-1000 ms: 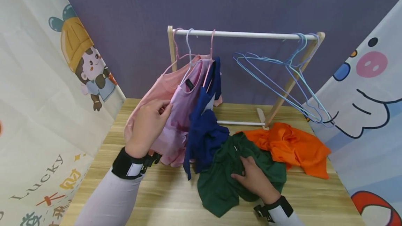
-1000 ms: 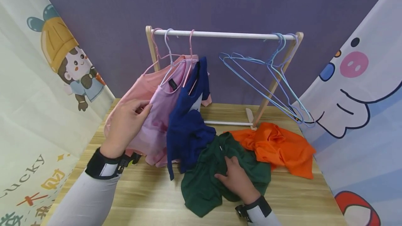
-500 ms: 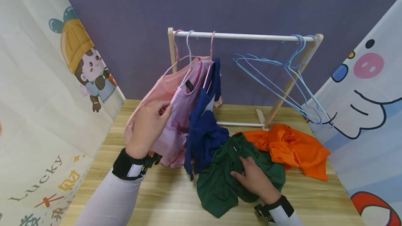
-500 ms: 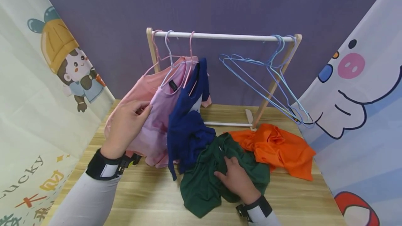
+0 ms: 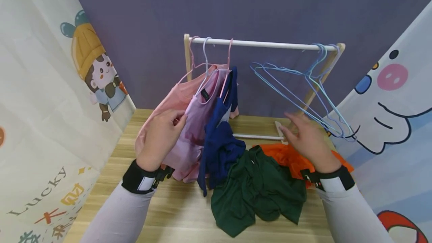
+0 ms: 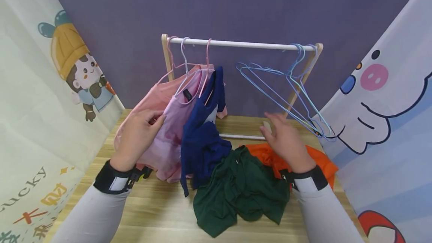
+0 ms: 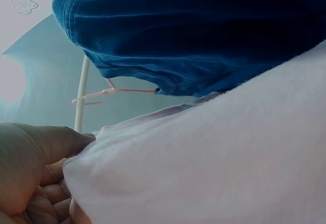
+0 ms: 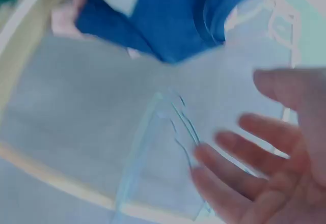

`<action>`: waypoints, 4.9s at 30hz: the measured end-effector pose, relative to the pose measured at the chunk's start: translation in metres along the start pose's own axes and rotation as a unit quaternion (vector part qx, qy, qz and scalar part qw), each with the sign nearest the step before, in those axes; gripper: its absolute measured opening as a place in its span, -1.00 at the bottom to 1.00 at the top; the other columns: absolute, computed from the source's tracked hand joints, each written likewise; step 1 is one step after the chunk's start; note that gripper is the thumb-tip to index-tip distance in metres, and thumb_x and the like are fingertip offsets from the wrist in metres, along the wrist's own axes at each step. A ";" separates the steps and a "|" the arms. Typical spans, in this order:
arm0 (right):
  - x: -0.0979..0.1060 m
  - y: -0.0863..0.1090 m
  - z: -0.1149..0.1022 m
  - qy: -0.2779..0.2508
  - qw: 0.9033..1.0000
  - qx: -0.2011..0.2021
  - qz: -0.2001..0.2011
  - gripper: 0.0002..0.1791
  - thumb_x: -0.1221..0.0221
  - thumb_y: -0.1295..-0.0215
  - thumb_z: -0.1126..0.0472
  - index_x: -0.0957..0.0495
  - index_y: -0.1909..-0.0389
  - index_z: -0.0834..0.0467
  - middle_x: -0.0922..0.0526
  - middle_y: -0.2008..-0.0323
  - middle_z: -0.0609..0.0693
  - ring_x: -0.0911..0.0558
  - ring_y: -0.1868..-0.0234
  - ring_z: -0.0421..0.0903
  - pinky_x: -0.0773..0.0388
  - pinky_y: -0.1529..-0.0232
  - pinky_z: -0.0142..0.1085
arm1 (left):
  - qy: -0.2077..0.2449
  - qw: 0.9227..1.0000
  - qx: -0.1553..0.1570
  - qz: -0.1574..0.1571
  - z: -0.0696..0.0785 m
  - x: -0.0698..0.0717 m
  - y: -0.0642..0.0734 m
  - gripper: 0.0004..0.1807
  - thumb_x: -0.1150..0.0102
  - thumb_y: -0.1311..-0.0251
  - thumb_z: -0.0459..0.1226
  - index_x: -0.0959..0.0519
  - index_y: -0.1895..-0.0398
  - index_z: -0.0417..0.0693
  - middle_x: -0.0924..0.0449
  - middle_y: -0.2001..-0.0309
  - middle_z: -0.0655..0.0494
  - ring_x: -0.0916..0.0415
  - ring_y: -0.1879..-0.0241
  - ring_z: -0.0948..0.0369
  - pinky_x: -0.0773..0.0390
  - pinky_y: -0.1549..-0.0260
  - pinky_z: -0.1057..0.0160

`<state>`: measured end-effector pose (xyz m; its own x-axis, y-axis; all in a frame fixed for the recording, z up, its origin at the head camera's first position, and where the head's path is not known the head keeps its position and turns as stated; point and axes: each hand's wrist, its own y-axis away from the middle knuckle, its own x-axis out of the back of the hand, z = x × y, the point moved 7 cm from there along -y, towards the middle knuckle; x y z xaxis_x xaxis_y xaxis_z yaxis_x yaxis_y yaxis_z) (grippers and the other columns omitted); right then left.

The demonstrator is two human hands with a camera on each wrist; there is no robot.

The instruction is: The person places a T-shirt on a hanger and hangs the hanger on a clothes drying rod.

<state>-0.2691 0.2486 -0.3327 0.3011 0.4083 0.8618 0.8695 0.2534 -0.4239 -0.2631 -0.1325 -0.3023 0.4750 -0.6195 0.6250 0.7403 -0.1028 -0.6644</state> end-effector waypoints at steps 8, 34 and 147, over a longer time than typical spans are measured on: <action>0.053 -0.046 0.023 0.046 0.985 -0.002 0.166 -0.44 -0.15 -0.23 0.18 -0.33 -0.24 0.25 -0.40 -0.11 0.38 -0.44 0.05 0.29 -0.45 0.11 0.25 | -0.002 1.000 0.001 -0.003 -0.001 0.000 0.000 -0.82 -0.12 -0.20 -0.19 -0.67 0.31 -0.06 -0.61 0.48 0.14 -0.38 0.54 0.32 -0.46 0.58 0.25; 0.058 -0.067 0.066 0.081 0.978 -0.056 0.186 -0.71 0.00 -0.28 0.29 -0.54 0.09 0.36 -0.57 0.27 0.41 -0.49 0.26 0.34 -0.40 0.25 0.30 | -0.011 1.000 -0.007 -0.002 0.001 0.000 0.001 -0.82 -0.11 -0.21 -0.19 -0.67 0.33 -0.05 -0.62 0.48 0.13 -0.41 0.52 0.30 -0.47 0.55 0.22; -0.106 0.178 0.093 -0.297 0.856 -0.400 0.139 -0.68 -0.24 -0.17 0.07 -0.61 0.17 0.23 -0.64 0.38 -0.15 -0.51 0.33 -0.16 -0.49 0.45 -0.50 | 0.150 0.881 0.142 -0.426 0.103 -0.279 0.174 -0.47 -0.22 0.03 0.18 -0.48 0.96 0.11 -0.36 0.97 0.28 -0.33 0.88 0.37 -0.34 0.82 0.39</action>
<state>-0.1833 0.3321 -0.5256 0.4938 0.7896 0.3643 0.8583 -0.5098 -0.0582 -0.2178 0.1021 -0.5499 -0.4258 -0.5935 0.6829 0.8767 -0.4573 0.1492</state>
